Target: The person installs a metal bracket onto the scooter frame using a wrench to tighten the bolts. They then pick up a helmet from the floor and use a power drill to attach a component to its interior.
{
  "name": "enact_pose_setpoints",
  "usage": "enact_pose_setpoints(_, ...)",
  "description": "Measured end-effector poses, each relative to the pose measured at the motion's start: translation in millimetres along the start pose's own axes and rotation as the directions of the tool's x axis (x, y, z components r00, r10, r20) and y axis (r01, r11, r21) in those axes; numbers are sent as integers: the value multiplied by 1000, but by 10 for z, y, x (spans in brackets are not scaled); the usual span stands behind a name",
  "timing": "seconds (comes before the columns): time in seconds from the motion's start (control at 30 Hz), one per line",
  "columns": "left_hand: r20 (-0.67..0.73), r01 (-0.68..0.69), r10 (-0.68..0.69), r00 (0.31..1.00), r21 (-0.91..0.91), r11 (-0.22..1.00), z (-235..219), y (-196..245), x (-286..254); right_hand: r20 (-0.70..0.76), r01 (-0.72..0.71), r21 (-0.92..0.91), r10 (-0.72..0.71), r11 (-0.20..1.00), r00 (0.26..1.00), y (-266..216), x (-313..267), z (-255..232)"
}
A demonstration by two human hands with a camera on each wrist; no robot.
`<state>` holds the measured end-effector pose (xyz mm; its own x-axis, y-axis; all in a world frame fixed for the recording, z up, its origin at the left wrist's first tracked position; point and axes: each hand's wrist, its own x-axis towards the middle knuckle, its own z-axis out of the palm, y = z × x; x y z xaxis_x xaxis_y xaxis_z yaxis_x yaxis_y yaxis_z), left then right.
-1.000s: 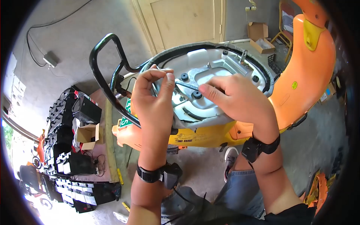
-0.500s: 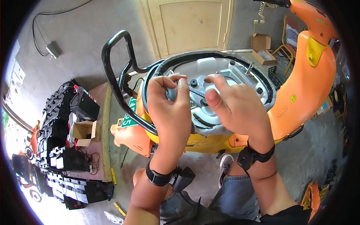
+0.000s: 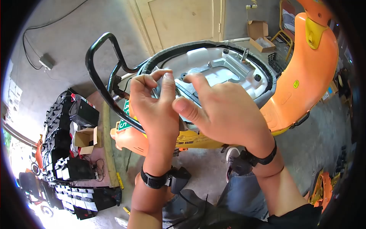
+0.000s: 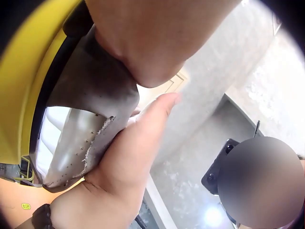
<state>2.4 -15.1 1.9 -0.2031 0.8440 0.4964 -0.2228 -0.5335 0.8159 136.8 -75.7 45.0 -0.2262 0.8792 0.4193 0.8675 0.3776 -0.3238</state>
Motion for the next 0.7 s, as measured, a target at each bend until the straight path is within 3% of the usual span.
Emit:
enact_pose_setpoints(0.07, 33, -17, 13, 999, 118, 993, -42, -47, 54, 18, -16, 97, 15, 995, 1000, 64, 5, -47)
enact_pose_setpoints(0.13, 52, -2, -1, 999, 60, 998, -50, -34, 61, 36, -23, 184, 17, 983, 999, 131, 13, -104)
enact_pose_setpoints(0.23, 64, 39, -42, 997, 41, 998, -49, -5, 59, 184, -121, 280, 71, 952, 980, 189, -13, -195)
enact_pose_setpoints(0.37, 86, 41, -46, 995, 66, 997, -68, -14, 61, 255, -135, 82, 111, 987, 961, 208, -27, -241)
enact_pose_setpoints(0.7, 73, 1, -10, 997, 120, 993, -80, -57, 81, 161, -47, 283, 1, 958, 987, 340, -6, -183)
